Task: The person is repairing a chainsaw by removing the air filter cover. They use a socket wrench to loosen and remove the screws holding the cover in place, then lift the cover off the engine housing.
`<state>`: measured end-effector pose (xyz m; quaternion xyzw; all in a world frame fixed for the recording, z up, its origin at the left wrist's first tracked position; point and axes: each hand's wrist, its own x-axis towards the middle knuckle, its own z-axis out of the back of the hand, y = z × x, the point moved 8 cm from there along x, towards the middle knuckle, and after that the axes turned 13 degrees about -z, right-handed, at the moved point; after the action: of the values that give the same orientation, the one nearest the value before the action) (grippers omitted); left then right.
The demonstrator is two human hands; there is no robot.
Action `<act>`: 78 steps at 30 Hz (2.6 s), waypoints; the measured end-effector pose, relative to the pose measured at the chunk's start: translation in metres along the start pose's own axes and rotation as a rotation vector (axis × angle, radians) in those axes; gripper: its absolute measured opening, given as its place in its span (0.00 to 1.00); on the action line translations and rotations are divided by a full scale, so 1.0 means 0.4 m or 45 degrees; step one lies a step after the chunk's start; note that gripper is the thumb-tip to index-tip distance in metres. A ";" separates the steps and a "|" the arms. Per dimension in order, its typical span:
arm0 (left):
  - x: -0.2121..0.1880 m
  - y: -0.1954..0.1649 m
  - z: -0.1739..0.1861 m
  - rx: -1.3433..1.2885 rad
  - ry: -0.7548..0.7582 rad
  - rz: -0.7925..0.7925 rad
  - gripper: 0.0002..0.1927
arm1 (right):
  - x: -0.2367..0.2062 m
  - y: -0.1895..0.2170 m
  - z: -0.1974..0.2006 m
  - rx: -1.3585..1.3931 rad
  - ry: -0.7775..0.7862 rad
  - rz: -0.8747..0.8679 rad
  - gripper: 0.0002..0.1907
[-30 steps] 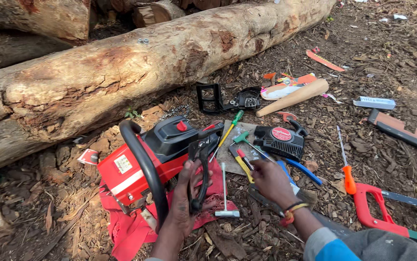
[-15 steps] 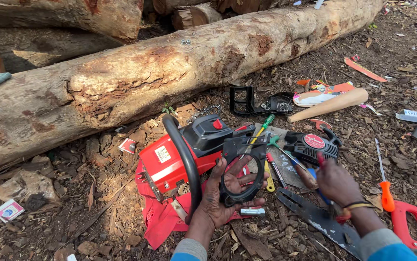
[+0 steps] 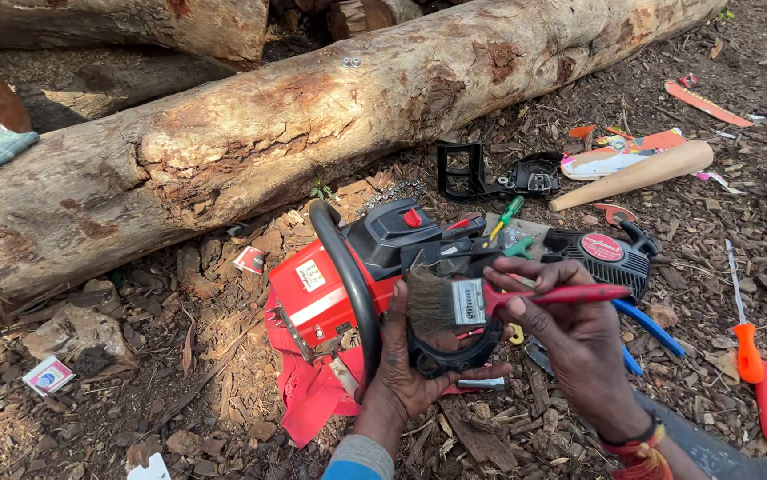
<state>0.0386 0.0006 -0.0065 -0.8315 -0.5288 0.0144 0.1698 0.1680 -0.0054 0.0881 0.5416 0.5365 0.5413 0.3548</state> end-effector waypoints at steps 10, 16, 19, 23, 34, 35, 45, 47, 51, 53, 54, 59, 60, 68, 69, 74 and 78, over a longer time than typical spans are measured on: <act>0.014 -0.014 0.031 0.272 0.032 0.013 0.52 | -0.002 -0.080 0.043 -0.472 0.001 -0.574 0.10; 0.032 -0.015 0.063 0.718 0.005 0.025 0.53 | -0.010 0.069 0.049 -0.554 -0.038 -0.122 0.09; 0.032 -0.017 0.068 0.610 -0.064 -0.013 0.52 | -0.019 0.041 -0.001 -0.411 -0.023 -0.143 0.10; 0.040 -0.045 0.075 0.632 -0.107 -0.108 0.52 | -0.017 -0.070 0.028 -1.454 0.051 -0.836 0.06; 0.030 -0.030 0.095 0.763 -0.387 0.122 0.58 | 0.005 -0.073 0.054 -0.791 -0.070 -0.316 0.03; 0.024 -0.032 0.102 0.852 -0.479 0.176 0.59 | 0.014 -0.062 0.078 -0.944 -0.148 -0.329 0.03; 0.019 -0.028 0.058 0.855 -0.504 0.197 0.60 | -0.014 0.008 0.050 -1.229 -0.075 0.175 0.06; 0.013 -0.056 0.065 0.896 -0.570 0.145 0.61 | -0.001 -0.045 0.071 -1.418 -0.020 -0.187 0.05; 0.011 -0.077 0.077 0.896 -0.649 0.123 0.61 | -0.003 -0.091 0.130 -1.081 -0.062 -0.693 0.07; 0.008 -0.067 0.090 0.921 -0.705 0.161 0.61 | 0.007 -0.028 0.120 -0.618 -0.179 -0.234 0.07; 0.013 -0.052 0.086 0.914 -0.627 0.185 0.61 | 0.001 -0.002 0.121 -0.388 -0.228 -0.011 0.07; 0.023 -0.048 0.089 0.794 -0.448 0.077 0.62 | 0.006 -0.099 0.110 -0.726 -0.063 -0.475 0.05; 0.015 -0.040 0.100 0.674 -0.494 0.135 0.61 | 0.004 -0.122 0.113 -0.611 0.004 -0.637 0.06; 0.000 0.053 0.067 0.253 -0.283 0.366 0.60 | -0.007 -0.071 0.073 -0.192 -0.397 -0.057 0.07; -0.004 0.050 0.062 0.142 -0.282 0.338 0.60 | -0.012 -0.075 0.054 -0.205 -0.331 -0.066 0.08; -0.024 0.032 0.069 0.121 -0.275 0.323 0.51 | -0.013 -0.091 0.059 -0.174 0.125 -0.499 0.09; -0.010 0.063 0.040 -0.115 -0.106 0.418 0.57 | 0.006 -0.086 0.110 0.111 -0.008 -0.539 0.08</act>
<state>0.0556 -0.0084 -0.0299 -0.9121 -0.3927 0.0527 0.1055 0.2034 0.0116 0.0482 0.4332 0.6600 0.4295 0.4385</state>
